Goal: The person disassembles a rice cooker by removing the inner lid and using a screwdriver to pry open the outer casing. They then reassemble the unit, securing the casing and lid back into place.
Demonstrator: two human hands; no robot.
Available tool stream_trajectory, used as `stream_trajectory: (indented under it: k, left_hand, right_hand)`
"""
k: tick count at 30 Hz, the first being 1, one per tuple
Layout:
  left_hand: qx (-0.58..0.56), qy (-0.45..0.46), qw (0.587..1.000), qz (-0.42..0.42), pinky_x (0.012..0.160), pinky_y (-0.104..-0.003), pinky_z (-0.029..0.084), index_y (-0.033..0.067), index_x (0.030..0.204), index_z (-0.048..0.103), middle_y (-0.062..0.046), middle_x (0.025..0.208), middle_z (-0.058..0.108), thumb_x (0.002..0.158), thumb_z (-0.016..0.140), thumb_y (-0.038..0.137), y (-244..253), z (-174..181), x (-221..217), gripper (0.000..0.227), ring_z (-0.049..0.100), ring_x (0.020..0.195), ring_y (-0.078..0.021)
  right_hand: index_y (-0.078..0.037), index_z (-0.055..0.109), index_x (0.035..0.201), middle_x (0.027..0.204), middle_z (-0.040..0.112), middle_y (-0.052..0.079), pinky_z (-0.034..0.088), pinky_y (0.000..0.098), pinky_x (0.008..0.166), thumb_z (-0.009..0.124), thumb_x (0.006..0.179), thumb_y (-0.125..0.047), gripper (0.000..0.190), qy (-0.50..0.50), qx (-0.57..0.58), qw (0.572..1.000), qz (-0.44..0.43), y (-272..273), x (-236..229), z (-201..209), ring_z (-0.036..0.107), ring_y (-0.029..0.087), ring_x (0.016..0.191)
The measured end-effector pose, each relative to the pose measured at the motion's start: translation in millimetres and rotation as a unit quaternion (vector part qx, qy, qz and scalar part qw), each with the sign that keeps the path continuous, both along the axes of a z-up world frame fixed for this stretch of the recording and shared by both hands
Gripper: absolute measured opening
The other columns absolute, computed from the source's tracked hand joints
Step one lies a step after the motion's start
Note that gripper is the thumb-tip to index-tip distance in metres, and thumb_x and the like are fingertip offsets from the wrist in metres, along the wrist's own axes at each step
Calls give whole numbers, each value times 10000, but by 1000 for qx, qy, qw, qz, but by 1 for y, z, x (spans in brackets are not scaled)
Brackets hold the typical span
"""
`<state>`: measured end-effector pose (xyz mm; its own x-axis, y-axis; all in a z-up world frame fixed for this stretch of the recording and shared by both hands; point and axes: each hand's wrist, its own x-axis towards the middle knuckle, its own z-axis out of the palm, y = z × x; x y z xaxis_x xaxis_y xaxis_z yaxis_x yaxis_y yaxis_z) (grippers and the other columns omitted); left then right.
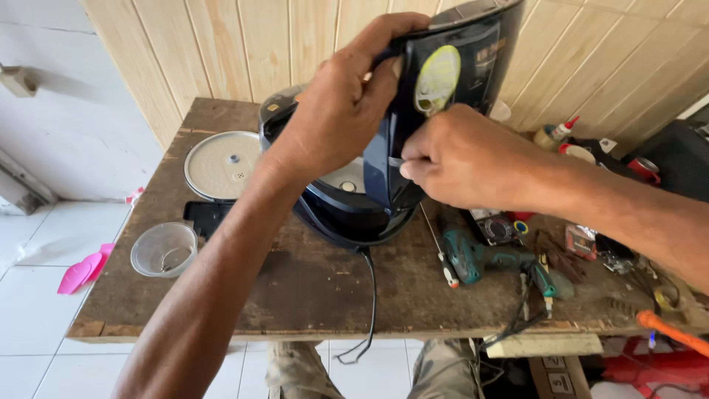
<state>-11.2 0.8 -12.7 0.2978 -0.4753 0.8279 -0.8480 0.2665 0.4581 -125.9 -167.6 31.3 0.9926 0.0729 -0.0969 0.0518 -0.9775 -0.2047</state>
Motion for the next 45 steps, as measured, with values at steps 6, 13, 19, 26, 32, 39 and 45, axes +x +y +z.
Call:
stream_trajectory:
  k: [6, 13, 19, 26, 32, 39, 45]
  left_hand:
    - [16, 23, 1000, 3, 989, -369, 577, 117, 1545, 490, -147, 1445, 686, 1228, 398, 117, 6, 3, -2, 331, 685, 1247, -236]
    - [8, 15, 1000, 4, 1108, -322, 499, 83, 1517, 541, -93, 1429, 682, 1197, 423, 62, 1, -2, 5, 342, 604, 1321, -165]
    - [29, 45, 998, 19, 938, -275, 502, 102, 1496, 561, -31, 1294, 677, 1161, 458, 63, 2, 3, 5, 353, 557, 1060, -113]
    - [51, 12, 999, 8, 1047, -297, 519, 94, 1537, 515, -50, 1369, 665, 1174, 446, 59, 4, 7, 9, 371, 584, 1196, -140]
    - [64, 6, 998, -14, 1176, -319, 497, 60, 1550, 493, -90, 1464, 636, 1157, 445, -16, 12, 10, 7, 403, 561, 1364, -161]
    - [59, -8, 998, -3, 1246, -343, 448, 78, 1626, 433, -105, 1569, 623, 1243, 405, 99, 5, 2, 1, 385, 574, 1454, -198]
    - [94, 69, 990, 83, 746, -389, 342, 217, 1684, 429, 10, 830, 387, 1294, 445, 252, 12, -7, -5, 391, 304, 776, -137]
  right_hand:
    - [-81, 428, 523, 531, 312, 72, 318, 479, 558, 643, 954, -149, 487, -141, 17, 988, 54, -4, 8, -43, 344, 182, 531]
    - [-85, 588, 630, 533, 458, -1, 274, 335, 438, 785, 1059, -110, 473, -209, 409, 873, -168, 39, -19, -86, 356, 108, 490]
    - [3, 707, 774, 489, 506, 91, 145, 312, 288, 767, 1047, -132, 310, -187, 586, 734, -287, 66, -22, -87, 311, 154, 311]
    - [-11, 741, 867, 547, 546, 84, 107, 310, 267, 781, 1033, -167, 231, -201, 641, 673, -311, 74, -21, -94, 342, 156, 323]
    - [50, 785, 946, 546, 574, 102, 280, 255, 323, 761, 1077, -58, 172, -148, 583, 774, -197, 39, -28, -89, 374, 119, 376]
    - [-147, 546, 674, 513, 514, 0, 397, 382, 601, 701, 1136, -363, 533, -154, 157, 973, -67, -8, -25, -68, 433, 147, 554]
    - [-150, 620, 891, 777, 730, 161, 465, 629, 615, 637, 1166, -363, 348, -175, -55, 979, -91, 14, -26, -53, 695, 515, 814]
